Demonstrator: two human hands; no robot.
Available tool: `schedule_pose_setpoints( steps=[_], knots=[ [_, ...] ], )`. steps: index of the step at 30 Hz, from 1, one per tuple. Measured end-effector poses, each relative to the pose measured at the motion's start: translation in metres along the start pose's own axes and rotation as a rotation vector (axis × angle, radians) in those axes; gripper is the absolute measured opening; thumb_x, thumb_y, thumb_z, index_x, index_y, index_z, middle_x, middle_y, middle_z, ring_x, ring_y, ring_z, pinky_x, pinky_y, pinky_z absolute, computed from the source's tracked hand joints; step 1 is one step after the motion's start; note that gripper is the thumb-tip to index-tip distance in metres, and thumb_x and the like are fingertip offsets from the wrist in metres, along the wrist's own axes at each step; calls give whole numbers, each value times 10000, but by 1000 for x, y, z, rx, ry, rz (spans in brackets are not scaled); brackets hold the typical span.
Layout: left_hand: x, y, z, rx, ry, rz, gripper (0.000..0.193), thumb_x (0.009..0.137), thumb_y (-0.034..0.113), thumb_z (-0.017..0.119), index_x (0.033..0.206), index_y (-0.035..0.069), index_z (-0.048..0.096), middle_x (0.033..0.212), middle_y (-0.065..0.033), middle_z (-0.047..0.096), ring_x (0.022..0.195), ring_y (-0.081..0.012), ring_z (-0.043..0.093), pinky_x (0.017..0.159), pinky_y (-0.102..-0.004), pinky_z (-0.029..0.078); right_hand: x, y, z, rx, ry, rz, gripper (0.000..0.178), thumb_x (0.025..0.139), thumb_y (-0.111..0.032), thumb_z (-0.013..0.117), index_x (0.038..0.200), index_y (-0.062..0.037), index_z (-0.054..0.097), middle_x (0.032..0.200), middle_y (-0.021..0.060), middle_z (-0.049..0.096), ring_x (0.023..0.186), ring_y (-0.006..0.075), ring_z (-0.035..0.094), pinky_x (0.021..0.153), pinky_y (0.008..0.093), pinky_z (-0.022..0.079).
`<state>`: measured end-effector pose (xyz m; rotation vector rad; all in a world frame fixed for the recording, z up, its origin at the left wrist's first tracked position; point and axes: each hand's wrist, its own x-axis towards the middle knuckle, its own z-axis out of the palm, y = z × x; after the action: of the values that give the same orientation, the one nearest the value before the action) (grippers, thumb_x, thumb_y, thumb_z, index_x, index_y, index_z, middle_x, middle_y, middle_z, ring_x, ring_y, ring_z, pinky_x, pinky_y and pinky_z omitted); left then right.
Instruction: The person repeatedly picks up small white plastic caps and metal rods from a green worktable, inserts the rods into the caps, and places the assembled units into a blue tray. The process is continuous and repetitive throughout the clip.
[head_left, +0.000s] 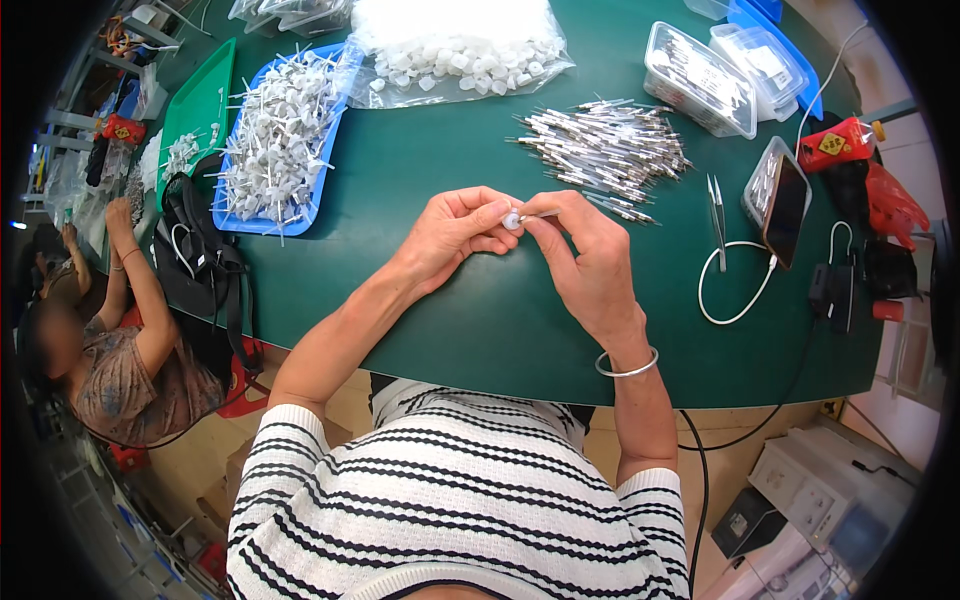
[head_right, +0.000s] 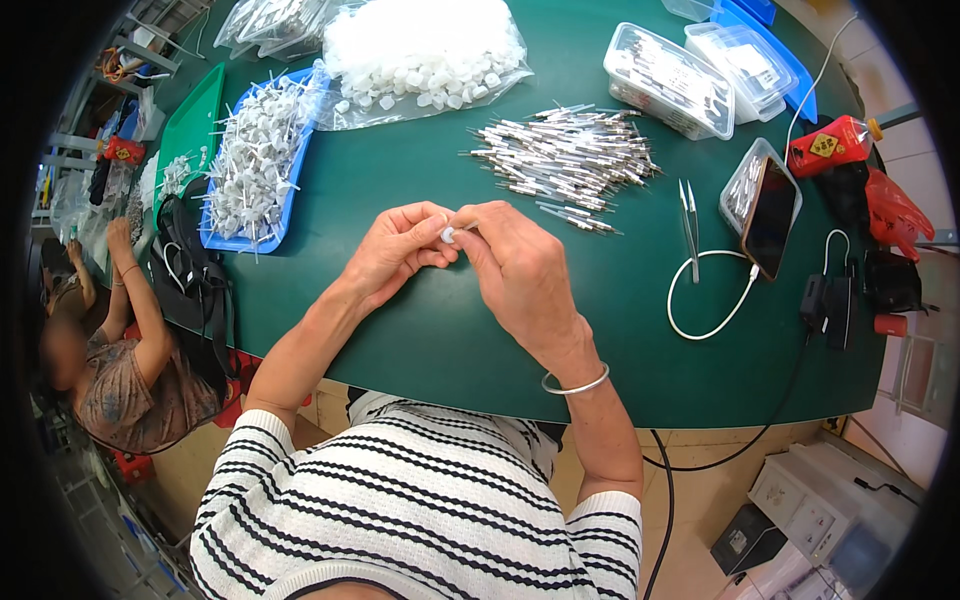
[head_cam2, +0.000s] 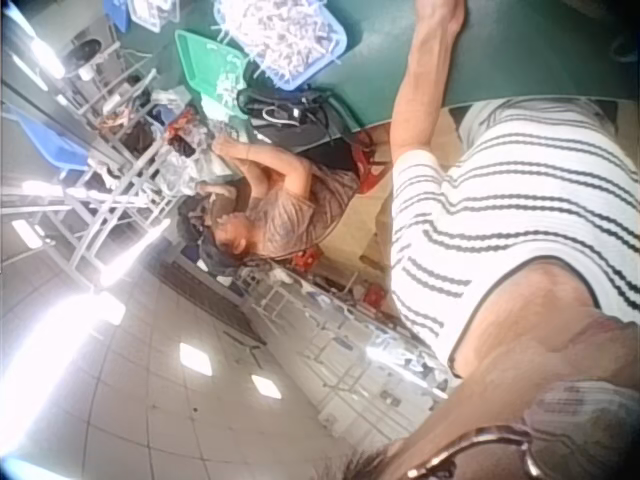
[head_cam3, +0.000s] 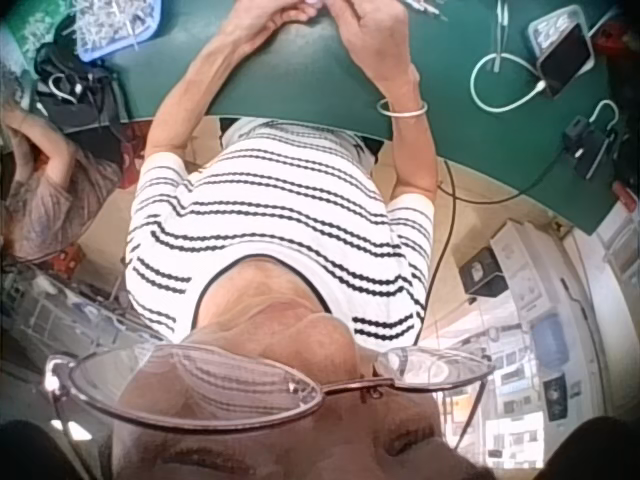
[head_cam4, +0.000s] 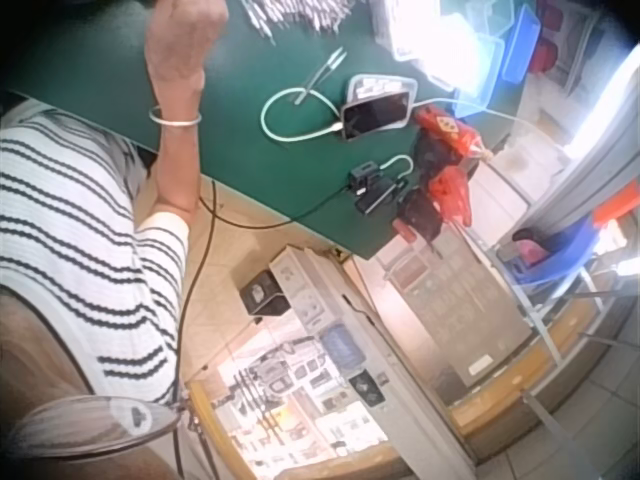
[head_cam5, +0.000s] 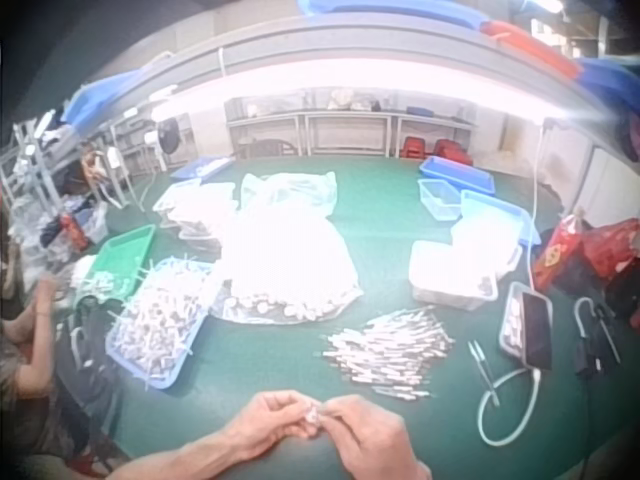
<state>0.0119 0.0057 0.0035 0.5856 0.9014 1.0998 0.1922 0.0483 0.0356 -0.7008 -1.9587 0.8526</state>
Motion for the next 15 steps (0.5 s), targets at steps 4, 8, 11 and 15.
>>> schedule_pose_setpoints(
  steps=[4,8,11,15],
  knots=[
    [0,0,0,14,7,-2,208,941,190,588,1000,-5,628,850,-57,656,738,-104,643,692,-216,549,0,0,-1,22,-6,23,73,830,-2,638,897,-14,610,807,102,634,607,226,604,536,308,467],
    [0,1,1,26,8,-5,202,939,185,589,994,-5,632,845,-53,651,739,-103,640,692,-214,548,0,1,0,13,3,48,58,848,-18,629,889,-18,588,751,104,624,567,226,593,512,312,454],
    [0,2,0,31,6,-15,192,937,174,590,991,-5,634,846,-52,650,738,-102,639,692,-212,547,-1,1,0,12,-5,77,65,861,-31,624,892,-22,567,719,106,615,552,225,587,503,316,446],
    [1,2,-1,30,9,-28,180,932,162,593,983,-4,638,844,-51,651,734,-101,638,691,-209,548,-2,3,0,23,-17,96,73,870,-41,621,899,-26,556,704,108,610,553,228,587,500,318,438]
  ],
)
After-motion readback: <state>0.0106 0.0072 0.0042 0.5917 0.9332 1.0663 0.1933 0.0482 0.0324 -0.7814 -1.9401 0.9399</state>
